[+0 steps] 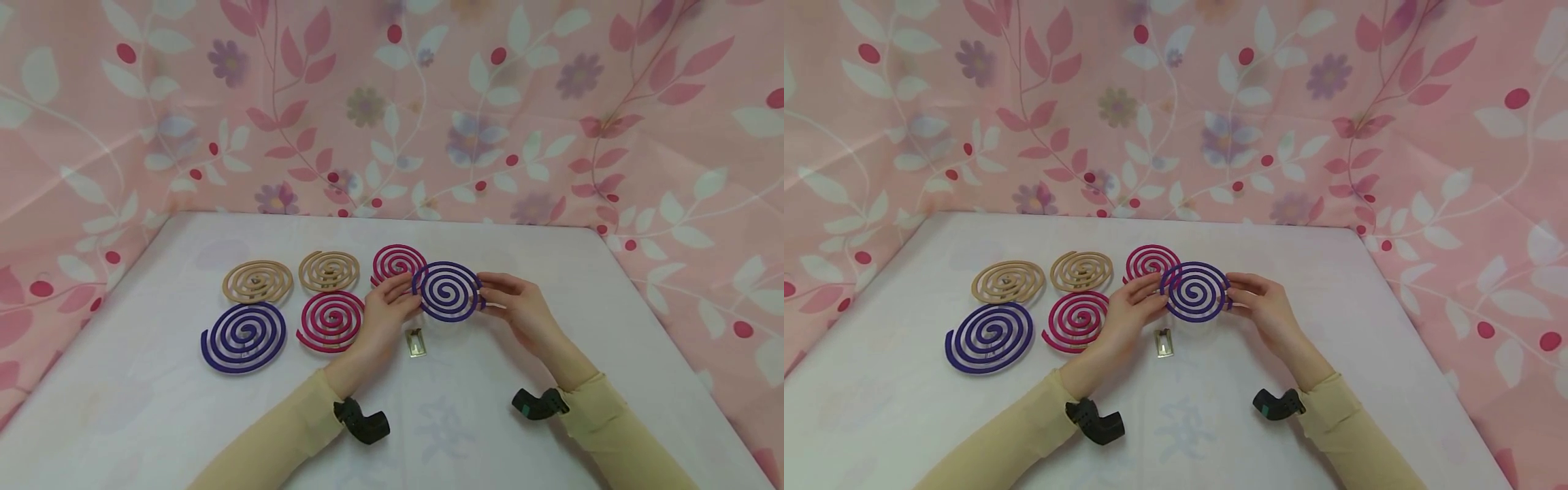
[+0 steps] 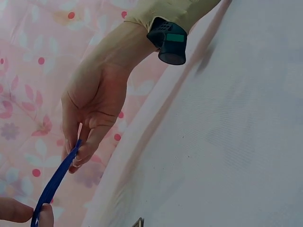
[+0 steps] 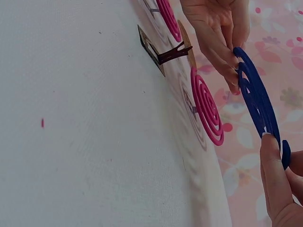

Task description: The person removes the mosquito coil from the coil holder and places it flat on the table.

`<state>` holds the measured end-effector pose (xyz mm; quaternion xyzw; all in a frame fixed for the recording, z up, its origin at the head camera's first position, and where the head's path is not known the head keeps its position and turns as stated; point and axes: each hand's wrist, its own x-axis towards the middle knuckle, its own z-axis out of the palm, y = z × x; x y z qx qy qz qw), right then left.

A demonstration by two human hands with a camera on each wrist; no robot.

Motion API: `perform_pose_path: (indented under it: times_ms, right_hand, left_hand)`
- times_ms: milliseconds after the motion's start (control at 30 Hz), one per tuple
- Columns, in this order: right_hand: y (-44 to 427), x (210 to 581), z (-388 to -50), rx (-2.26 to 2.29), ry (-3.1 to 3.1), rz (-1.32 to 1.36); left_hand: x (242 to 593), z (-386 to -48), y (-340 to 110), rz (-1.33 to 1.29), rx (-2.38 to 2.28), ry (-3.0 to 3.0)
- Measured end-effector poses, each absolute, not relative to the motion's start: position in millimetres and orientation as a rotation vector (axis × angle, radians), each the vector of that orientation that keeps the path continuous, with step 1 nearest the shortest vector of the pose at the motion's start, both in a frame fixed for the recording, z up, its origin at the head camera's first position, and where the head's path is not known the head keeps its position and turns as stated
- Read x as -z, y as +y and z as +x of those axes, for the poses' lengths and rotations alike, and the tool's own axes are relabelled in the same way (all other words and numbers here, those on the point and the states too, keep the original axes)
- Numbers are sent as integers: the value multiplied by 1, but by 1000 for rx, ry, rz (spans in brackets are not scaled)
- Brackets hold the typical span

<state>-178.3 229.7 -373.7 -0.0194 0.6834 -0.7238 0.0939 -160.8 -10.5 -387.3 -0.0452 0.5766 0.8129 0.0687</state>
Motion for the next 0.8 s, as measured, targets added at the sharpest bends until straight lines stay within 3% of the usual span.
perform_pose_path:
  times_ms: [800]
  right_hand:
    - [254, 357, -204, 2322, 1912, 6]
  left_hand:
    - [371, -202, 32, -247, -2576, 1583]
